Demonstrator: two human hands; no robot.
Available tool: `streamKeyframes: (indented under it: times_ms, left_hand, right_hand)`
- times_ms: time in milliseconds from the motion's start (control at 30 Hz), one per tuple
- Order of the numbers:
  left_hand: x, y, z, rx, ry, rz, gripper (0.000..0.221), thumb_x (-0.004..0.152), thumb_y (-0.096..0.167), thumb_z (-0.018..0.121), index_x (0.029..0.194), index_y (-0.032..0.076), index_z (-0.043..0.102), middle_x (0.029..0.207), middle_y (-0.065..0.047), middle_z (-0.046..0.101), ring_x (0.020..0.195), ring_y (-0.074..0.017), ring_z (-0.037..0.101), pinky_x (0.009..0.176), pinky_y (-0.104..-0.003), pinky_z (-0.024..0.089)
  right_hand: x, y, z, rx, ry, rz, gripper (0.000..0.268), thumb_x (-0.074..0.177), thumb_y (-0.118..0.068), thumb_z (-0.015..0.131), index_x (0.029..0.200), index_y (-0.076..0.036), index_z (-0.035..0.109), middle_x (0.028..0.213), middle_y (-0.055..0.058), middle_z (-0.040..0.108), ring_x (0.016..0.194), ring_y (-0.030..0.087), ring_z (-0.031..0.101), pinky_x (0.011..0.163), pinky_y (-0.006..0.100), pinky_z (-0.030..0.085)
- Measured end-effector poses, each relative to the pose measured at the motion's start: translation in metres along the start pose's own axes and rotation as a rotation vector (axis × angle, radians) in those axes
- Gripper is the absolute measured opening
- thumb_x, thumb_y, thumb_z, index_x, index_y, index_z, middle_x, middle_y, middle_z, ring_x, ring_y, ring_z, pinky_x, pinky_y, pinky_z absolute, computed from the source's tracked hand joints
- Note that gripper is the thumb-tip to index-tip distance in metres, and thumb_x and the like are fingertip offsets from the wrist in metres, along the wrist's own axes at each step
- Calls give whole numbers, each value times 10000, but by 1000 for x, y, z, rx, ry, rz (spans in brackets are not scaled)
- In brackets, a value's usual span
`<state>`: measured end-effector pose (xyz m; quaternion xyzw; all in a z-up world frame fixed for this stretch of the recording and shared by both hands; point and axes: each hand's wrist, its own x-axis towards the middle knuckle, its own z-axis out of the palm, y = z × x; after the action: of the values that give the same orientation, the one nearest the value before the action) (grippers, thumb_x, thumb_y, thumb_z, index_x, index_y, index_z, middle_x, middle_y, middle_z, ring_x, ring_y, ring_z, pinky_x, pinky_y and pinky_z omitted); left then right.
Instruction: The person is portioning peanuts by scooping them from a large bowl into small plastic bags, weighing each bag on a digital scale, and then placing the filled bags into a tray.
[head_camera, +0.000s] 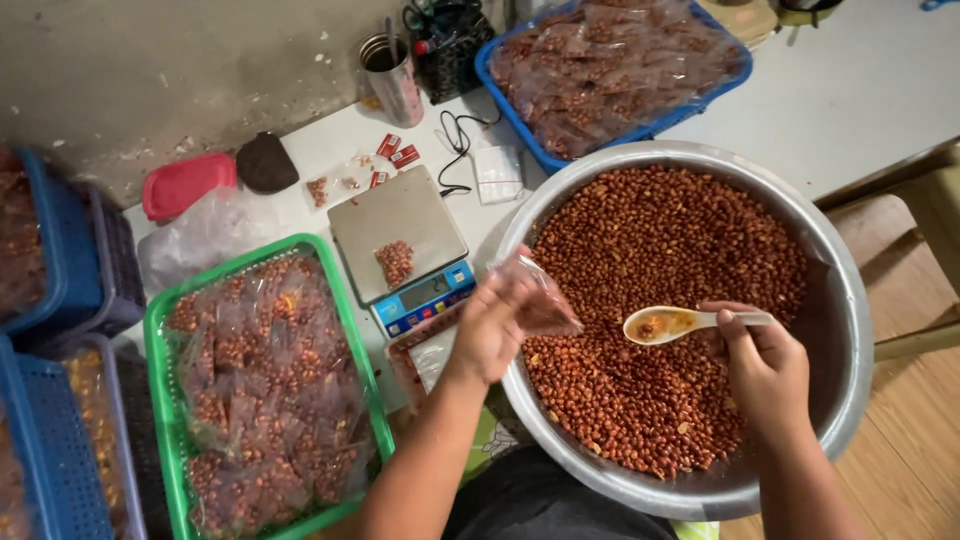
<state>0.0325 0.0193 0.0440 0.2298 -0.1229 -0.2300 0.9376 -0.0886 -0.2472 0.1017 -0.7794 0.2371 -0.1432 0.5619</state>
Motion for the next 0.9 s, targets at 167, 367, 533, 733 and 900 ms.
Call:
streamKeyframes:
  times_ms: [167,367,533,733,900]
  left_hand:
    - [-11,-10,23,-81,65,-151,115,1048,166,592,1160,159,619,1308,-170,666,1286,-411,597,1073,-668,468]
    - [-22,-31,57,1119,-104,-467,607,916,45,682,1476,169,483,1250,-70,706,1082,-185,685,900,-291,639]
    - [-21,-38,52,1239,-139,-437,883,879,85,688,1625,162,222,1357,-128,675,848,-160,722,710,-331,560]
    - [-19,-69,0,711,-79,-450,479,1002,314,591,1443,151,498,1398,-165,596,1167,-269,653,846,-402,633]
    - [25,24,-56,929,93,148,201,1044,58,523,1025,88,721,1096,-90,732,976,-226,711,837,-357,590]
  right_hand:
    - [-1,-11,-7,-11,-8,7,247,1103,-161,562,1146,-10,752,865,87,684,722,145,580,655,260,462]
    - [-12,-18,-8,-265,15,-288,228,1098,-126,568,1215,-70,755,843,36,675,711,116,572,665,271,432]
    - [-16,-21,-1,-248,-35,-682,185,1021,16,609,1172,35,714,1017,151,725,846,216,664,781,310,520]
    - [-13,-8,-2,-276,25,-554,180,1117,-35,594,1225,35,720,1078,153,727,883,217,682,845,316,518]
    - [-10,31,-2,-315,32,-433,173,1163,-9,605,1274,-7,738,1100,129,721,925,193,658,856,309,492]
